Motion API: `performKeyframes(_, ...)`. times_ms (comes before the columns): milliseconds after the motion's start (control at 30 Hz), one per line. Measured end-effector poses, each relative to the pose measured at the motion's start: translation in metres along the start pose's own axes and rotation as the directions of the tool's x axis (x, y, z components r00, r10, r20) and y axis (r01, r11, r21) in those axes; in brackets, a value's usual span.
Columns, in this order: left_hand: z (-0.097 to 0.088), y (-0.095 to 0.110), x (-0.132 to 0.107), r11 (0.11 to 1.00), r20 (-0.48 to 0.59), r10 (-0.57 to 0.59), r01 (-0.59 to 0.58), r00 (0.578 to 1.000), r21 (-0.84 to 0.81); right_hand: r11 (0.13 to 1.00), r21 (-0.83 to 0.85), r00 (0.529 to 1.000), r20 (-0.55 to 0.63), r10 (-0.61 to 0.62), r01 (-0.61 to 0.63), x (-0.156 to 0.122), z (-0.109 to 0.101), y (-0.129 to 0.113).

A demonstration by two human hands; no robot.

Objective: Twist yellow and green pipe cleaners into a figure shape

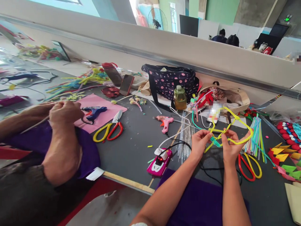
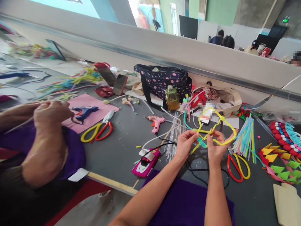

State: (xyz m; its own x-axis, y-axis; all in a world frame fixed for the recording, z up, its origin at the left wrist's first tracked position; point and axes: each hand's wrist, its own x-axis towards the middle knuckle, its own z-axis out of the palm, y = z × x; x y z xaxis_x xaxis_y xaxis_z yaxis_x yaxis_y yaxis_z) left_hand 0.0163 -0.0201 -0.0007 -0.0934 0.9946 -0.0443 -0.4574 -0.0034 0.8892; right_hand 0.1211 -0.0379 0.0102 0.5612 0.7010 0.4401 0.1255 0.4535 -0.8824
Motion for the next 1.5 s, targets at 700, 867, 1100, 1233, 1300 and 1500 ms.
performKeyframes(700,0.010,-0.013,-0.015,0.965,0.060,0.121,-0.132,0.991,0.227,0.988,-0.041,0.973,-0.183,0.141,-0.151,0.002,0.002,0.024)
performKeyframes(867,0.015,-0.011,-0.026,0.894,0.157,0.240,-0.281,0.958,0.348,0.953,0.115,0.930,-0.212,0.300,-0.281,0.007,-0.001,0.031)
performKeyframes(1100,0.011,-0.012,-0.026,0.818,0.184,0.367,-0.411,0.912,0.403,0.875,0.231,0.874,-0.143,0.464,-0.426,0.007,0.000,0.032)
performKeyframes(1233,0.007,-0.009,-0.024,0.745,0.221,0.431,-0.483,0.875,0.460,0.881,0.148,0.876,-0.116,0.467,-0.450,0.013,-0.008,0.040)
performKeyframes(1300,0.006,-0.008,-0.023,0.721,0.229,0.457,-0.509,0.859,0.471,0.907,0.066,0.893,-0.161,0.421,-0.416,0.016,-0.015,0.045)
performKeyframes(1500,0.003,-0.009,-0.018,0.658,0.205,0.544,-0.566,0.813,0.496,0.982,-0.158,0.908,-0.419,0.029,-0.104,0.021,-0.026,0.035)
